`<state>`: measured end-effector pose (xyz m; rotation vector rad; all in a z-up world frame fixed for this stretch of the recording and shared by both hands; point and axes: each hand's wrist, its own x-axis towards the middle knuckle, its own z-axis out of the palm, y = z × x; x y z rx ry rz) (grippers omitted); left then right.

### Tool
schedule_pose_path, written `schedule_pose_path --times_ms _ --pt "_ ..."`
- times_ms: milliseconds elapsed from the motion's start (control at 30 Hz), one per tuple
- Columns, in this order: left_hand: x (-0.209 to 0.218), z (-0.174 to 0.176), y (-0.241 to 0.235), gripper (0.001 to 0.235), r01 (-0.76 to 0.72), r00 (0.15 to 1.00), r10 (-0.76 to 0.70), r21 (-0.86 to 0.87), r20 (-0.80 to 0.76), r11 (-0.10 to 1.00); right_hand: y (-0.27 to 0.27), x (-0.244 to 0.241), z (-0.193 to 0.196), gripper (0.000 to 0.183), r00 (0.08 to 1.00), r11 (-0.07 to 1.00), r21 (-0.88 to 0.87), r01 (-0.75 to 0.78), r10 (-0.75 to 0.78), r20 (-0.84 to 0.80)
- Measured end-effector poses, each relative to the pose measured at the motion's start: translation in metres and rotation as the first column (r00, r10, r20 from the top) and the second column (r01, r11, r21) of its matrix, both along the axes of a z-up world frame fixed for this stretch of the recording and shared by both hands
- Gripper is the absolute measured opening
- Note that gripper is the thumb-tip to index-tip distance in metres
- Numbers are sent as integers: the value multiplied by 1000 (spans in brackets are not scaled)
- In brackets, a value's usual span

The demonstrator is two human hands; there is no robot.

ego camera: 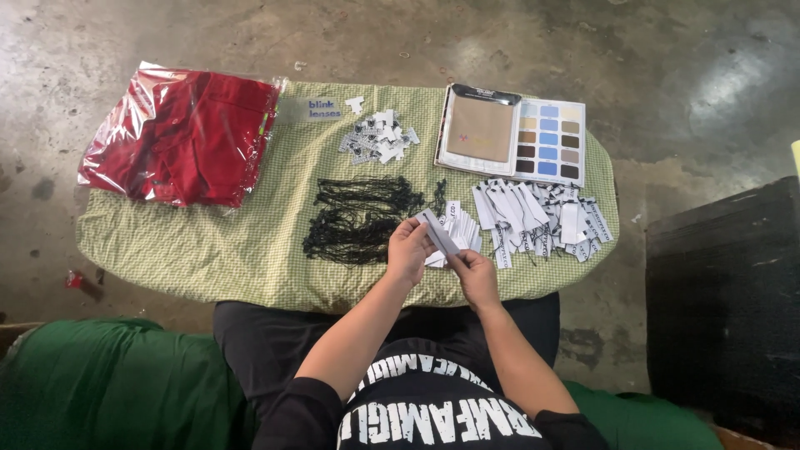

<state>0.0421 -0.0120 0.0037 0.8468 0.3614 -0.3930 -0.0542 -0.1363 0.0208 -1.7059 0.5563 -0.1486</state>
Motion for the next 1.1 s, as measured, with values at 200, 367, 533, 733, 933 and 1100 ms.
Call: schedule_pose_path --times_ms 200,367,533,733,933,1100 --pt "1 17 10 37 174 951 -288 576 112 799 -68 13 -32 18 973 966 -148 211 -222 -64" --pt "-20 31 32 35 67 784 -584 907 210 417 -152 28 -46 21 904 911 -180 370 -398 -155" --pt "-30 -11 40 26 -287 584 -740 937 335 198 -168 38 -30 27 884 915 -92 392 -403 -239" --pt "-30 -50 42 27 -518 480 -770 844 420 137 -157 43 -11 27 878 910 -42 412 -409 -250" --pt "-31 -49 41 30 -493 455 -810 862 370 117 -155 45 -10 25 869 902 -71 425 -429 -248" --pt "-31 -55 41 31 -515 437 -819 850 371 110 -176 55 -51 20 868 861 -326 391 -463 -182"
